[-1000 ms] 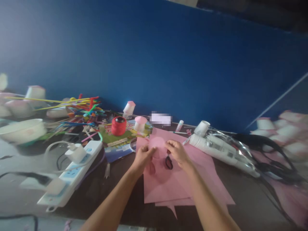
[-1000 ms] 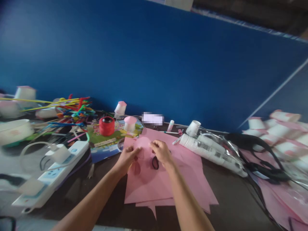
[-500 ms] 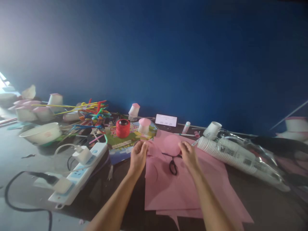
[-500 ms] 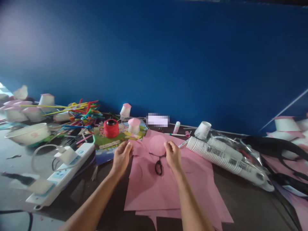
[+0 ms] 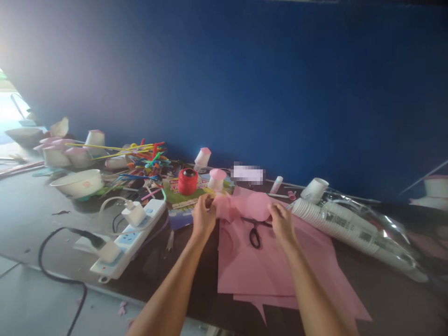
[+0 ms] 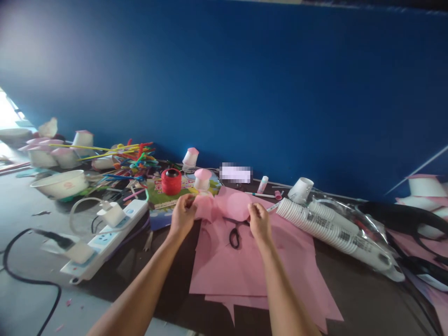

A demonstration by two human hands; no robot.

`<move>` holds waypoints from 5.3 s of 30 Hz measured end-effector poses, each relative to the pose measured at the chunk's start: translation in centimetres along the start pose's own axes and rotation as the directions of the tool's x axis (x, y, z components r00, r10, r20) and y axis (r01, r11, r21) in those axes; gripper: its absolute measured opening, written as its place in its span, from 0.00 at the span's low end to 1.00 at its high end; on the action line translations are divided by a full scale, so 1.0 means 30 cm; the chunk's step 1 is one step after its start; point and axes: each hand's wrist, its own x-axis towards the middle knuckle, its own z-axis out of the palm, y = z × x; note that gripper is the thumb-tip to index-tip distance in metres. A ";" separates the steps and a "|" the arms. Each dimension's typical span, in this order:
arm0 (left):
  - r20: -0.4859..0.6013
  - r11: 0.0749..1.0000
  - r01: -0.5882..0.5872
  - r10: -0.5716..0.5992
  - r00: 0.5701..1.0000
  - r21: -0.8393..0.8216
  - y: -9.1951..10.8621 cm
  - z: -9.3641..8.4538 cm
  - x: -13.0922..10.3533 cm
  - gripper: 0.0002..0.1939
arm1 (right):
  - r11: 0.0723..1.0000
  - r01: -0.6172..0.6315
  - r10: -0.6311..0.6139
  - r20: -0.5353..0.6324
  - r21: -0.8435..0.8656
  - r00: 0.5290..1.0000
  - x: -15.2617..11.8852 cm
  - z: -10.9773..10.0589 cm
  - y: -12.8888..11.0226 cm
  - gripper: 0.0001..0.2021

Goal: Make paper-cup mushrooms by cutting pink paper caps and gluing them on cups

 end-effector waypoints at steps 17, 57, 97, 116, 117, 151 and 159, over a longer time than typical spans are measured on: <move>0.009 0.893 -0.346 0.359 0.933 0.289 -0.028 -0.007 0.000 0.17 | 0.928 -0.154 0.142 0.062 0.340 0.988 -0.010 0.003 -0.042 0.12; 0.201 0.725 -0.327 0.258 0.945 0.607 -0.029 -0.008 -0.044 0.16 | 0.989 -0.052 0.057 -0.036 0.137 0.998 -0.004 -0.016 -0.054 0.15; 0.001 0.997 -0.007 0.007 1.000 -0.074 0.015 -0.038 0.004 0.10 | 0.983 -0.124 0.126 -0.012 0.134 0.992 0.011 -0.018 -0.005 0.17; 0.058 0.998 -0.051 0.053 0.997 -0.035 0.013 -0.030 -0.011 0.10 | 0.991 -0.114 0.110 0.056 0.065 0.992 -0.003 -0.004 -0.030 0.14; 0.045 0.999 -0.039 0.040 0.998 -0.028 0.004 -0.033 -0.006 0.11 | 0.991 -0.114 0.109 0.059 0.072 0.992 -0.004 -0.003 -0.034 0.15; 0.578 0.951 0.223 -0.060 0.814 -0.214 0.108 0.146 -0.062 0.19 | 0.977 -0.094 0.044 0.249 0.192 0.968 -0.041 0.040 -0.064 0.14; 0.383 0.983 0.032 0.041 0.923 -0.182 0.079 0.114 -0.043 0.15 | 1.000 0.008 -0.011 0.216 0.017 0.976 -0.039 0.043 -0.064 0.15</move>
